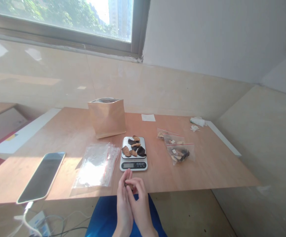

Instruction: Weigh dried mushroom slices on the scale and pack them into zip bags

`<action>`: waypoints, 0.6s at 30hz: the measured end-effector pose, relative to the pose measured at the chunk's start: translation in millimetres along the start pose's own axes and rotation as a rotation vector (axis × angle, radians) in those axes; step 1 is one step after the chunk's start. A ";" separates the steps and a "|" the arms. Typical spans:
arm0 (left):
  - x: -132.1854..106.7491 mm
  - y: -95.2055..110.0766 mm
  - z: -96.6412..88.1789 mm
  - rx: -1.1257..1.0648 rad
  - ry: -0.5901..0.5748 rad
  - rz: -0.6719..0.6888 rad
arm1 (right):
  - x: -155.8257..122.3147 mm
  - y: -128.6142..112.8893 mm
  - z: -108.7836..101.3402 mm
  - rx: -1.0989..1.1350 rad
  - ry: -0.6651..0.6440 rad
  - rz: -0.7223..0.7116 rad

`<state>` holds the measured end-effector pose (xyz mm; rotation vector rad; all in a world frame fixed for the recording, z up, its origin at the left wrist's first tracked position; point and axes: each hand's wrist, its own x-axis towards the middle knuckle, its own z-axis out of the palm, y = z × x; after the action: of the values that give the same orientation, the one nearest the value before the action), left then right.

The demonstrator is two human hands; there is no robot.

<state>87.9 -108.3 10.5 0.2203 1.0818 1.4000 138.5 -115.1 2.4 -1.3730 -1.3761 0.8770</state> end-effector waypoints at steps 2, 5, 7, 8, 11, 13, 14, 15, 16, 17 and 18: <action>-3.1 -4.0 -0.6 -0.021 -0.043 -0.036 | 2.6 6.9 -6.2 0.023 0.019 0.030; -5.9 -6.2 -1.9 -0.051 -0.108 -0.071 | 9.9 15.1 -16.2 0.061 -0.019 0.086; -6.1 -4.2 -3.2 -0.040 -0.156 -0.079 | 18.6 20.4 -23.0 0.101 -0.018 0.094; -5.6 -2.0 -4.2 -0.017 -0.188 -0.074 | 25.2 23.3 -27.1 0.117 -0.001 0.087; -0.7 9.3 -10.1 0.150 -0.257 0.033 | 57.3 34.7 -46.0 0.116 0.101 0.063; 6.5 19.8 -17.2 0.338 -0.219 0.176 | 86.0 45.6 -64.1 0.043 0.202 0.041; 11.5 25.5 -21.9 0.435 -0.172 0.253 | 100.4 52.1 -73.7 -0.027 0.272 0.014; 17.4 31.3 -27.3 0.524 -0.122 0.320 | 113.4 59.1 -82.7 -0.115 0.327 -0.019; 23.7 37.1 -33.1 0.601 -0.067 0.379 | 124.1 66.2 -90.5 -0.217 0.358 -0.051; 30.4 42.8 -39.4 0.684 -0.008 0.422 | 131.8 72.9 -96.4 -0.324 0.366 -0.080; 37.0 48.4 -45.7 0.777 0.045 0.452 | 135.8 79.0 -99.9 -0.421 0.370 -0.108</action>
<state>15.6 -86.0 2.2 1.0497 1.6477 1.3043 270.4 13.2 -26.4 -1.6595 -1.3695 0.2447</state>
